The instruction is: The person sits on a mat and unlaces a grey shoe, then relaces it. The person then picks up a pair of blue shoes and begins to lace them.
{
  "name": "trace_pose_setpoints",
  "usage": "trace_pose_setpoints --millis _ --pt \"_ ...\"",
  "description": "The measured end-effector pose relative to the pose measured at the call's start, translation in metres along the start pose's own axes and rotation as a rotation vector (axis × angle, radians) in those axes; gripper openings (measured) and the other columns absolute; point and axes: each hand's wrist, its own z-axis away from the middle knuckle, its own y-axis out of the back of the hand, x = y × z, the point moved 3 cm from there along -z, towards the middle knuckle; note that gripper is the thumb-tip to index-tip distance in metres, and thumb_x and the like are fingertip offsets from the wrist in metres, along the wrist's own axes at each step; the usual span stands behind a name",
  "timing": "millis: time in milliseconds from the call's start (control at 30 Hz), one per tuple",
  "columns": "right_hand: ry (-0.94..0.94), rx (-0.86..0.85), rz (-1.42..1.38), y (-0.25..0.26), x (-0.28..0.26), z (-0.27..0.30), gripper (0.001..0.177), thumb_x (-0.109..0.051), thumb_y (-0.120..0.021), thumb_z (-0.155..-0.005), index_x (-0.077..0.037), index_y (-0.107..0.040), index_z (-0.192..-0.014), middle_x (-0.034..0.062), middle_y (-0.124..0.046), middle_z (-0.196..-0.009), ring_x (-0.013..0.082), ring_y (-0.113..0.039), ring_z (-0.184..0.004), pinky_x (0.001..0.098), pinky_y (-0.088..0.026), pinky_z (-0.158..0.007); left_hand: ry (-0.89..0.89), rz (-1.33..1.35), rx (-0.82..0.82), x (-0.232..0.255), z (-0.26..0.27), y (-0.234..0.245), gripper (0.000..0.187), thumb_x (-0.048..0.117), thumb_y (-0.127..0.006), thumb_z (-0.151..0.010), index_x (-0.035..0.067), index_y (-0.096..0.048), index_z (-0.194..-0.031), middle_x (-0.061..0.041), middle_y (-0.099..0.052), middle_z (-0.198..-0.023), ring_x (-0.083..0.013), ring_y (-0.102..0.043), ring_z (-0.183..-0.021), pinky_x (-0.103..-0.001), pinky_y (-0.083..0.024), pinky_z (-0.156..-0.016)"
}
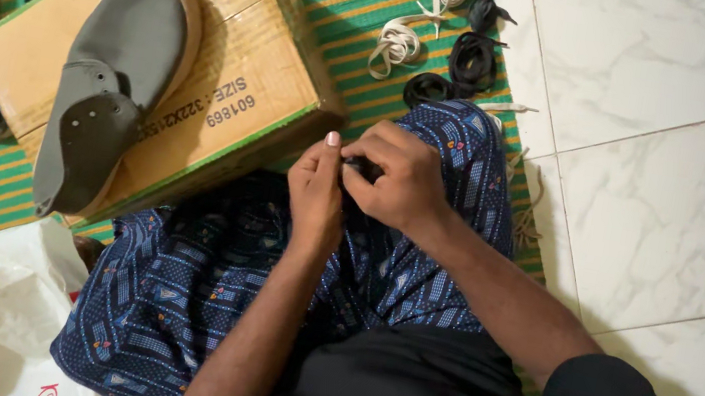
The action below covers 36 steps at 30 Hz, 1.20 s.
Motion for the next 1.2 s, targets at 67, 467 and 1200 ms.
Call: trace_pose_setpoints --millis 67,467,1200 --pt "0.066 0.032 0.025 0.005 -0.003 -0.003 0.016 -0.006 -0.081 -0.08 -0.006 -0.072 -0.092 0.0064 -0.068 -0.089 0.0245 -0.07 -0.08 0.0347 -0.057 -0.071 -0.092 -0.105 -0.007 0.005 -0.002 0.0 0.031 0.021 -0.061 -0.112 -0.003 -0.072 -0.094 0.001 -0.062 -0.084 -0.0048 -0.05 -0.076 -0.022 -0.042 -0.067" --pt "-0.028 0.005 0.009 0.045 0.075 -0.015 0.009 -0.01 -0.086 -0.093 -0.008 -0.077 -0.094 0.0052 -0.076 -0.091 0.0156 -0.072 -0.081 0.0288 -0.06 -0.072 0.056 0.206 -0.121 0.018 -0.01 -0.012 0.015 0.01 -0.066 -0.094 0.006 -0.069 -0.109 -0.005 -0.074 -0.12 -0.0126 -0.069 -0.096 -0.028 -0.055 -0.083" --pt "-0.407 0.253 -0.377 0.092 0.252 -0.081 0.008 -0.002 -0.073 -0.103 0.004 -0.073 -0.108 0.0098 -0.076 -0.095 0.0142 -0.074 -0.075 0.0267 -0.063 -0.067 -0.17 -0.178 -0.133 0.088 0.057 0.068 0.012 0.007 -0.064 -0.103 -0.004 -0.068 -0.1 -0.006 -0.07 -0.091 -0.0125 -0.065 -0.084 -0.028 -0.053 -0.082"
